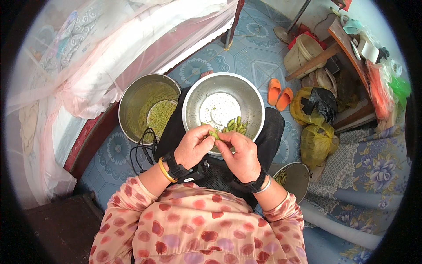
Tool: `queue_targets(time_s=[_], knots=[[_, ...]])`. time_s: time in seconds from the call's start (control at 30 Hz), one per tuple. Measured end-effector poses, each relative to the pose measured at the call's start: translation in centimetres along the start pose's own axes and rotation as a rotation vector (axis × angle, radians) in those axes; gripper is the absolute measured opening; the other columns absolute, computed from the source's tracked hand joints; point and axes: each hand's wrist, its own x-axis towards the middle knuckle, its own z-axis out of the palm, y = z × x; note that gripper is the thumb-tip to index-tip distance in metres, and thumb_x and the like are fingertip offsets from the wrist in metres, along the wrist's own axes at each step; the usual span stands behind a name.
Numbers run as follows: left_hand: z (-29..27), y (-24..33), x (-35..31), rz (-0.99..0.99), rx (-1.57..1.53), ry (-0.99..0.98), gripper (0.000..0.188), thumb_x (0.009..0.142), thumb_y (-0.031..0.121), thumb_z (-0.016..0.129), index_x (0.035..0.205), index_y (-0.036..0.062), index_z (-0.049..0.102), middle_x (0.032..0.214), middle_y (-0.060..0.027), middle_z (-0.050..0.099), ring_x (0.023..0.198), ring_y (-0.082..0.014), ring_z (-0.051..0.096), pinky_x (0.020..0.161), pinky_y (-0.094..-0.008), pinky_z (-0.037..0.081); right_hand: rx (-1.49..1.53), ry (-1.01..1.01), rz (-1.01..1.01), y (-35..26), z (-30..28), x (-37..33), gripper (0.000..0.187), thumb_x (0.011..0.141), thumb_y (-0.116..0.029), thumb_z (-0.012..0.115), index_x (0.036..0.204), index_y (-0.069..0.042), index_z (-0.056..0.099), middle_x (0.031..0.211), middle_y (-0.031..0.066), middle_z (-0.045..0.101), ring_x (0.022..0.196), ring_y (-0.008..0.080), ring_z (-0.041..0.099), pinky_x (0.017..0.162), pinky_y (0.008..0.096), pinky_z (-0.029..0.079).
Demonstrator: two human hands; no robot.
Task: The person peels green pods by hand, dropping the inner beans into a metal bowl and placing the empty shells into a bucket.
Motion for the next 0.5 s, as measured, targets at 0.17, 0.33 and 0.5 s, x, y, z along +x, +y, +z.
queue_targets(time_s=[0.17, 0.33, 0.5], knots=[[0.0, 0.0, -0.2, 0.033, 0.085, 0.054, 0.009, 0.083, 0.005, 0.043, 0.081, 0.0018, 0.051, 0.071, 0.0018, 0.048, 0.064, -0.0051, 0.042, 0.057, -0.0208, 0.038, -0.008, 0.012, 0.020, -0.3, 0.3, 0.0, 0.016, 0.072, -0.003, 0.067, 0.085, -0.002, 0.059, 0.071, 0.0139, 0.060, 0.066, 0.0300, 0.061, 0.059, 0.0353, 0.048], [0.2, 0.0, -0.2, 0.124, 0.141, 0.108, 0.008, 0.084, 0.007, 0.042, 0.081, 0.0028, 0.049, 0.068, 0.0020, 0.045, 0.061, -0.0057, 0.041, 0.055, -0.0211, 0.036, 0.101, -0.021, 0.202, -0.4, 1.0, 0.0, 0.012, 0.077, -0.005, 0.064, 0.087, 0.000, 0.060, 0.073, 0.0138, 0.062, 0.062, 0.0253, 0.062, 0.056, 0.0313, 0.049], [0.7, 0.4, -0.3, 0.060, -0.024, 0.145, 0.008, 0.082, 0.005, 0.043, 0.076, 0.0006, 0.047, 0.065, -0.0025, 0.048, 0.061, -0.0075, 0.046, 0.056, -0.0229, 0.040, 0.439, -0.111, 0.432, -0.5, 0.9, 0.0, 0.010, 0.085, -0.006, 0.058, 0.090, 0.002, 0.059, 0.073, 0.0075, 0.063, 0.059, 0.0128, 0.061, 0.053, 0.0236, 0.048]])
